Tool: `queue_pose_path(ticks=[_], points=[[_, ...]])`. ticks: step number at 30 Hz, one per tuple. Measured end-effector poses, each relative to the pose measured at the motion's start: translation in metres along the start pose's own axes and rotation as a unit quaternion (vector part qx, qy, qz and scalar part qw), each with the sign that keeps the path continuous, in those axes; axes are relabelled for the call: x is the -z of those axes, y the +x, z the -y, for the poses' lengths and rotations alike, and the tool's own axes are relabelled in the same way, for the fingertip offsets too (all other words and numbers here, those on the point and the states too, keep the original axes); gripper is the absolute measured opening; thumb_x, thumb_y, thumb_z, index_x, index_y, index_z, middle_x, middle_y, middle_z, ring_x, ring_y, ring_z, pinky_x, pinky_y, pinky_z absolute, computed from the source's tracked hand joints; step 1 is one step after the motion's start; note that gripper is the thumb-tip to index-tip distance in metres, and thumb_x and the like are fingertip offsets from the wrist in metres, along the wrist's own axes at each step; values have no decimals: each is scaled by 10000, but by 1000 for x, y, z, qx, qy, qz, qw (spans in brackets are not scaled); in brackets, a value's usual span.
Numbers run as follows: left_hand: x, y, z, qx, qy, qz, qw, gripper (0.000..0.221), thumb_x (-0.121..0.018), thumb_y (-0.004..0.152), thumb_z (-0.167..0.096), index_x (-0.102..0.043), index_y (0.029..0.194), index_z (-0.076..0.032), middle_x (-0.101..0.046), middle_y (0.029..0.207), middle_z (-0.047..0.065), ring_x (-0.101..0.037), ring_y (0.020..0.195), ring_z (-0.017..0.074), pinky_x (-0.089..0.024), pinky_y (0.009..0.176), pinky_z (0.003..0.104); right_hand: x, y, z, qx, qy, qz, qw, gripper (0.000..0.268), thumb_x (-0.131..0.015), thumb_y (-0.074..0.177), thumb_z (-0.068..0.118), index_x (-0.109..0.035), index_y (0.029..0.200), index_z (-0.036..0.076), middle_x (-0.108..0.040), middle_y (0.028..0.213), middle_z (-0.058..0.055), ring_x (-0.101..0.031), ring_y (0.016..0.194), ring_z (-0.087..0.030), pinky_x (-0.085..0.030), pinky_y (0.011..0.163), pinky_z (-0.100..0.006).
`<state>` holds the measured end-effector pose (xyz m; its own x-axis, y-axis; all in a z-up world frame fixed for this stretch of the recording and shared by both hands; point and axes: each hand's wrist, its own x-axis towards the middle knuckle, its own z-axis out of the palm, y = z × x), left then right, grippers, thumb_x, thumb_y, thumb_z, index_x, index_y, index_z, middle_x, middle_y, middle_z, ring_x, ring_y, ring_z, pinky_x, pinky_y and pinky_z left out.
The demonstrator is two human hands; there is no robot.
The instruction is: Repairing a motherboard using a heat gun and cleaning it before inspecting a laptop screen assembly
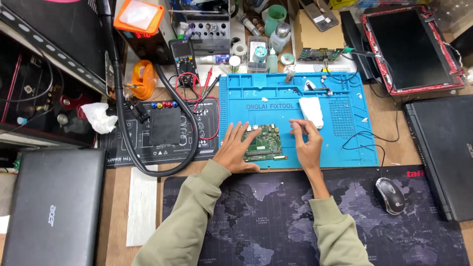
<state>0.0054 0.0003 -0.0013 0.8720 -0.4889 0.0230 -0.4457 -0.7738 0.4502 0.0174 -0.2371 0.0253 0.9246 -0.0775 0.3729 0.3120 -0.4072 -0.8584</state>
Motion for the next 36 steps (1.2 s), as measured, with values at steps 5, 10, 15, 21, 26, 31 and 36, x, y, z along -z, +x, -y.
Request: queue_pose_path(ticks=[5, 10, 15, 21, 26, 31, 36], points=[[9, 9, 0, 23, -33, 74, 996, 1094, -893, 687, -543, -320, 1577, -268, -367, 1553, 261, -299, 1493, 438, -193, 1251, 583, 2, 1, 2, -16, 22, -5, 1000, 178, -573, 1083, 108, -731, 1099, 29, -697, 932, -140, -732, 823, -242, -577, 816, -402], [0, 6, 5, 16, 27, 48, 998, 1010, -845, 742, -574, -341, 1548, -233, -456, 1444, 215, -426, 1415, 380, -343, 1198, 539, 3, 0, 4, -34, 29, -6, 999, 181, -570, 1084, 104, -734, 1087, 26, -716, 908, -153, -733, 817, -237, -575, 825, -416], [-4, -5, 7, 23, 63, -66, 996, 1073, -859, 644, -600, -376, 1504, -176, -526, 1290, 218, -541, 1229, 382, -438, 1073, 526, 5, 1, 8, -38, 34, -2, 999, 180, -573, 1082, 96, -735, 1079, 18, -714, 914, -158, -724, 796, -232, -572, 824, -407], [34, -28, 24, 124, 92, -297, 942, 946, -877, 554, -545, -556, 1335, -119, -550, 1119, 187, -575, 1005, 379, -501, 856, 510, 3, 0, 6, -37, 23, 11, 999, 176, -579, 1086, 108, -724, 1081, 9, -718, 941, -164, -727, 815, -253, -570, 832, -421], [48, -55, 68, 231, 112, -378, 889, 872, -883, 538, -516, -566, 1242, -111, -504, 1064, 135, -553, 983, 366, -478, 849, 487, 1, -2, 2, -34, 13, 9, 999, 136, -607, 1069, 83, -729, 1069, 23, -729, 943, -153, -724, 803, -232, -563, 838, -405], [61, -74, 83, 365, 82, -378, 847, 783, -885, 625, -488, -436, 1149, -119, -407, 1010, 102, -475, 1029, 339, -387, 963, 485, 0, -4, 1, -22, -2, 14, 1000, 130, -597, 1084, 64, -715, 1069, 10, -727, 961, -166, -717, 811, -246, -555, 844, -404], [58, -83, 90, 411, 77, -362, 833, 806, -887, 613, -517, -397, 1111, -114, -411, 1000, 130, -474, 1023, 348, -384, 953, 502, -1, -5, -1, -17, -13, 23, 999, 145, -590, 1100, 68, -724, 1094, 14, -721, 944, -161, -714, 824, -245, -548, 862, -400]])
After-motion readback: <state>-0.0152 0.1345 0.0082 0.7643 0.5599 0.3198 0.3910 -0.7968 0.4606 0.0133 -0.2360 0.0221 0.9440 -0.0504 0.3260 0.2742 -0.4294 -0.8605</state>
